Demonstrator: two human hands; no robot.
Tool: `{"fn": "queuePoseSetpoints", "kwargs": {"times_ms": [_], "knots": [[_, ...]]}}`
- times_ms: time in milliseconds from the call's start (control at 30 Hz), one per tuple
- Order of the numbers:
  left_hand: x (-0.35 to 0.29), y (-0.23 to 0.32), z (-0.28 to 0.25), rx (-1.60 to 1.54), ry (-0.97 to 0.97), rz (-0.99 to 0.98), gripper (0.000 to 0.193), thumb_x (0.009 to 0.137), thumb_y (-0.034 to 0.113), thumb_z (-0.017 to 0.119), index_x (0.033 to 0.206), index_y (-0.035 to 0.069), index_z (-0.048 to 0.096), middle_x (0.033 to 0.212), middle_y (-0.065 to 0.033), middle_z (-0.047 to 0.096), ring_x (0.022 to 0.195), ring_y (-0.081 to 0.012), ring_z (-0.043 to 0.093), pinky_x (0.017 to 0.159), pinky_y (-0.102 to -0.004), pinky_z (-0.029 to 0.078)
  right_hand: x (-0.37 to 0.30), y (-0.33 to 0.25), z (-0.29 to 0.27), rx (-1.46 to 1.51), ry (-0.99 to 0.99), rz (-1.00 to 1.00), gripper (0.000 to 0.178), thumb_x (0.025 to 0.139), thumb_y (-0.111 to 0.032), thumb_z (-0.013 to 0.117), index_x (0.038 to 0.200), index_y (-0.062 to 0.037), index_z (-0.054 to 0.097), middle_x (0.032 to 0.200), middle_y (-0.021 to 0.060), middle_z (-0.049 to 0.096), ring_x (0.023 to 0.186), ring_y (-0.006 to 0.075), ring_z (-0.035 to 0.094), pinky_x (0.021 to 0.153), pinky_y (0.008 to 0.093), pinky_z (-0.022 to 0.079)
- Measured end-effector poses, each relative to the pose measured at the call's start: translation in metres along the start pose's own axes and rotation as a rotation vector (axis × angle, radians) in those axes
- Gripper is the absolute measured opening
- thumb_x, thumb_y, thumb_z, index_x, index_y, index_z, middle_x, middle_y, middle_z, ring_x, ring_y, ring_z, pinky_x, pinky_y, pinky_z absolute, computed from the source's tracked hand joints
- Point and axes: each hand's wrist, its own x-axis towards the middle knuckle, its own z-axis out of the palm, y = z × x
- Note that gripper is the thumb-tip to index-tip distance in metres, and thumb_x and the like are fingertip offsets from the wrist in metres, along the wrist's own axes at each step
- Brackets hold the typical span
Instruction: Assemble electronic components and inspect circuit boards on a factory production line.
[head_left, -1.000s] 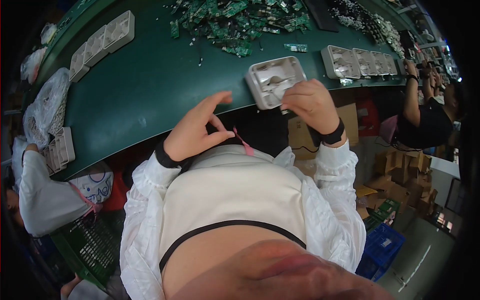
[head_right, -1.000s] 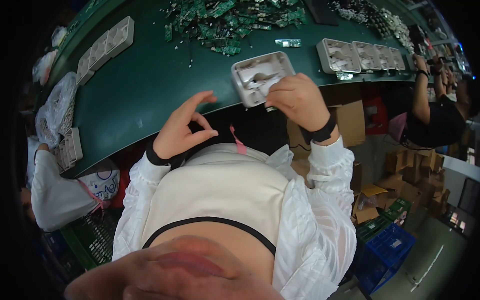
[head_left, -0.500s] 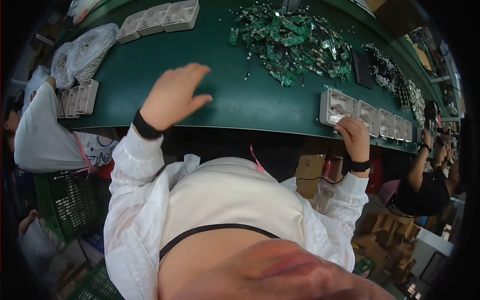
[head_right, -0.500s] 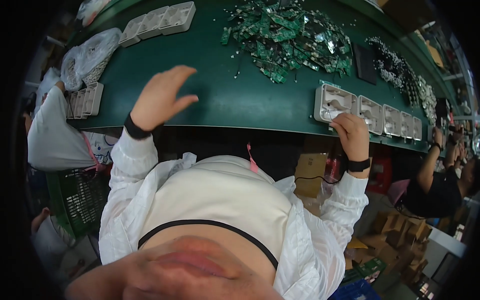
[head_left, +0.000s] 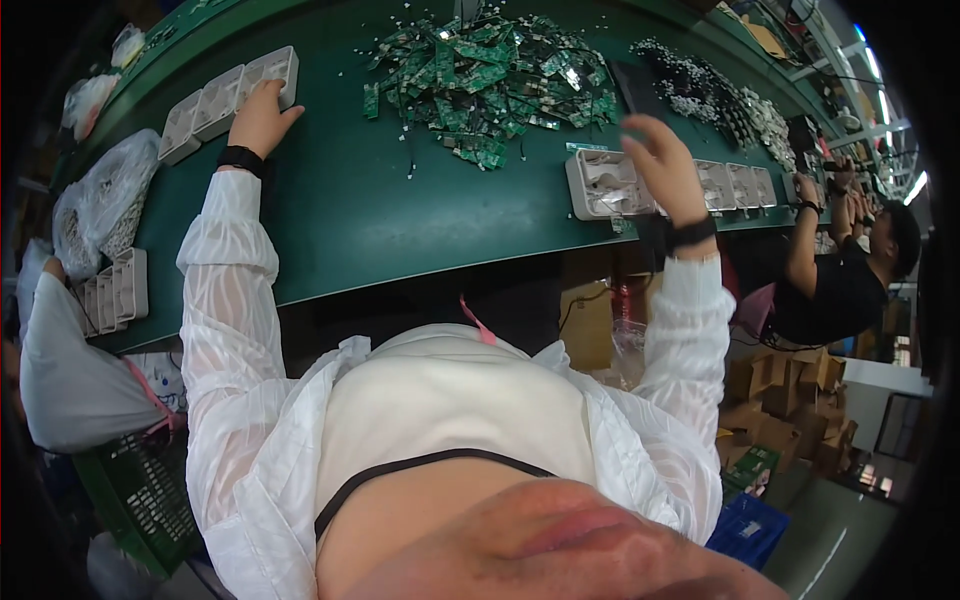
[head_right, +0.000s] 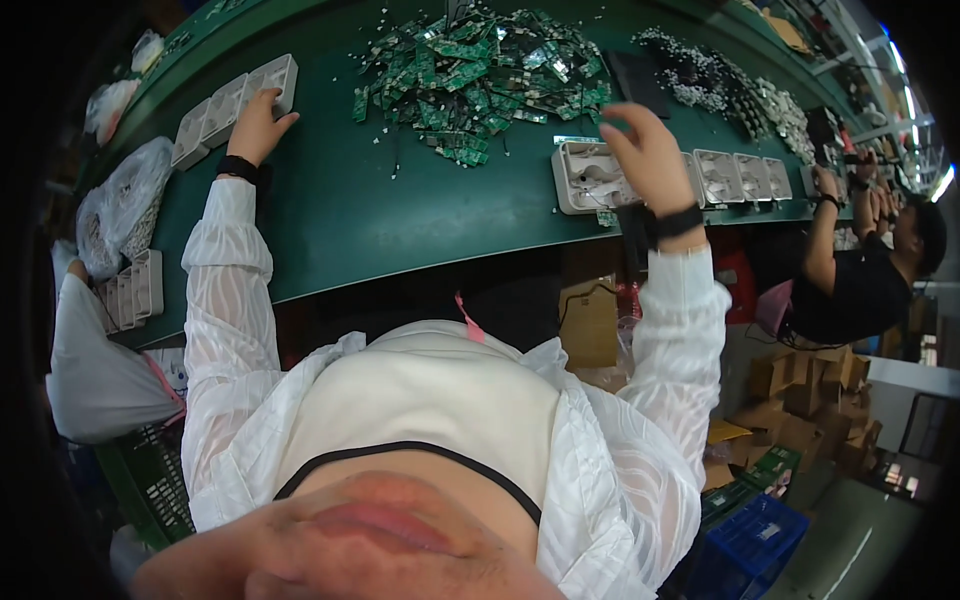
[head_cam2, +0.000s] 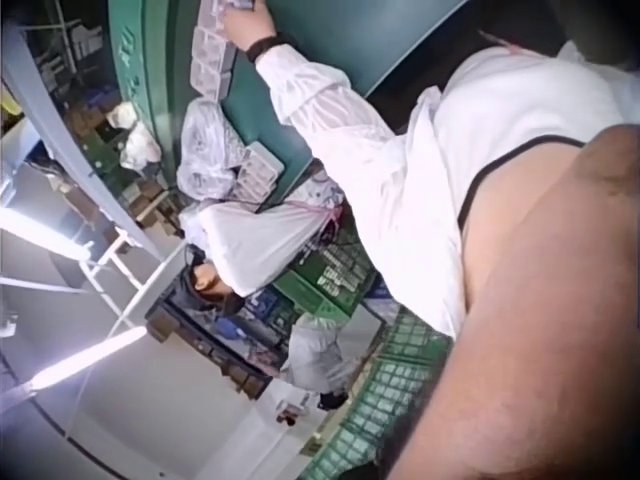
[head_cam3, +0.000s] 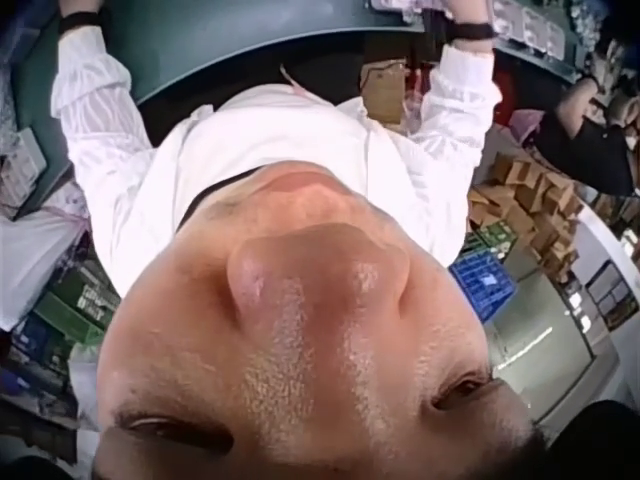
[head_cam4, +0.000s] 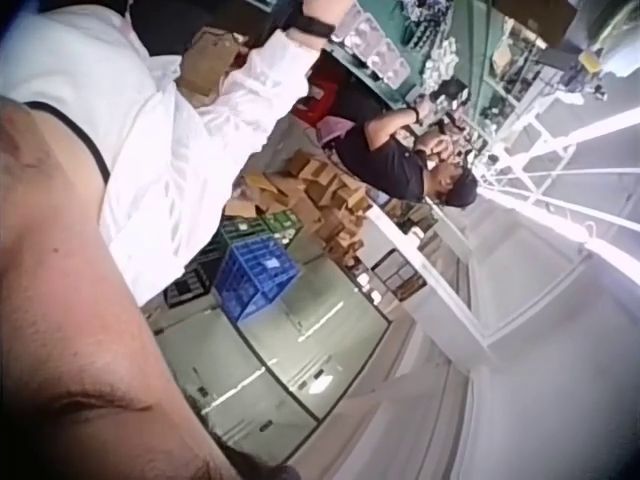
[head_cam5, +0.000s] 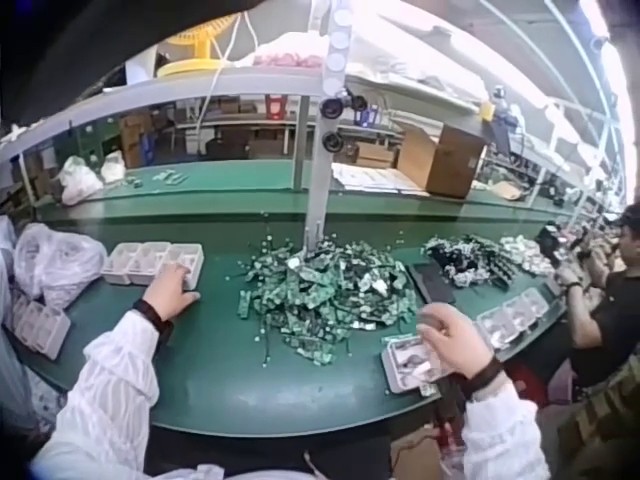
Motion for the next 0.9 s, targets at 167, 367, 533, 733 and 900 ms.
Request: {"fn": "queuePoseSetpoints", "kwargs": {"times_ms": [167,367,533,733,900], "knots": [[0.019,0.021,0.000,0.076,-0.113,-0.129,0.041,0.091,0.034,0.072,0.119,0.004,0.071,0.119,-0.0181,0.070,0.108,-0.0392,0.068,0.091,-0.0476,0.055,0.079,0.020,0.022,0.566,-0.131,0.488,0.044,0.099,-0.019,0.067,0.141,-0.0067,0.060,0.118,0.0041,0.070,0.105,0.0150,0.067,0.080,0.0256,0.050],[-0.004,0.028,-0.028,0.022,-0.027,-0.195,0.029,0.092,0.032,0.070,0.103,0.005,0.076,0.104,-0.0174,0.074,0.097,-0.0390,0.070,0.085,-0.0485,0.056,0.117,0.051,0.028,0.686,-0.247,0.538,0.044,0.102,-0.020,0.064,0.142,-0.0044,0.059,0.123,0.0056,0.070,0.112,0.0160,0.066,0.083,0.0271,0.050],[-0.057,0.055,-0.076,-0.044,0.056,-0.043,0.026,0.091,0.029,0.070,0.100,0.006,0.076,0.101,-0.0166,0.073,0.093,-0.0376,0.070,0.081,-0.0467,0.056,0.093,0.037,0.016,0.848,0.270,0.186,0.035,0.105,-0.017,0.057,0.135,0.0006,0.060,0.125,0.0094,0.071,0.112,0.0194,0.067,0.090,0.0309,0.052],[-0.161,0.111,-0.126,-0.270,0.060,0.118,0.015,0.089,0.020,0.074,0.094,0.005,0.074,0.093,-0.0124,0.072,0.086,-0.0355,0.069,0.074,-0.0409,0.055,0.046,-0.030,0.008,1.301,0.414,0.078,0.021,0.107,-0.015,0.055,0.119,0.0000,0.064,0.119,0.0124,0.072,0.109,0.0224,0.067,0.098,0.0343,0.052],[-0.212,0.151,-0.129,-0.398,0.022,0.159,0.011,0.085,0.014,0.078,0.091,0.006,0.073,0.091,-0.0080,0.071,0.081,-0.0312,0.069,0.069,-0.0378,0.055,0.001,-0.053,0.057,1.512,0.311,0.107,0.019,0.109,-0.018,0.053,0.112,-0.0014,0.063,0.113,0.0141,0.072,0.108,0.0240,0.067,0.100,0.0364,0.052]]}}
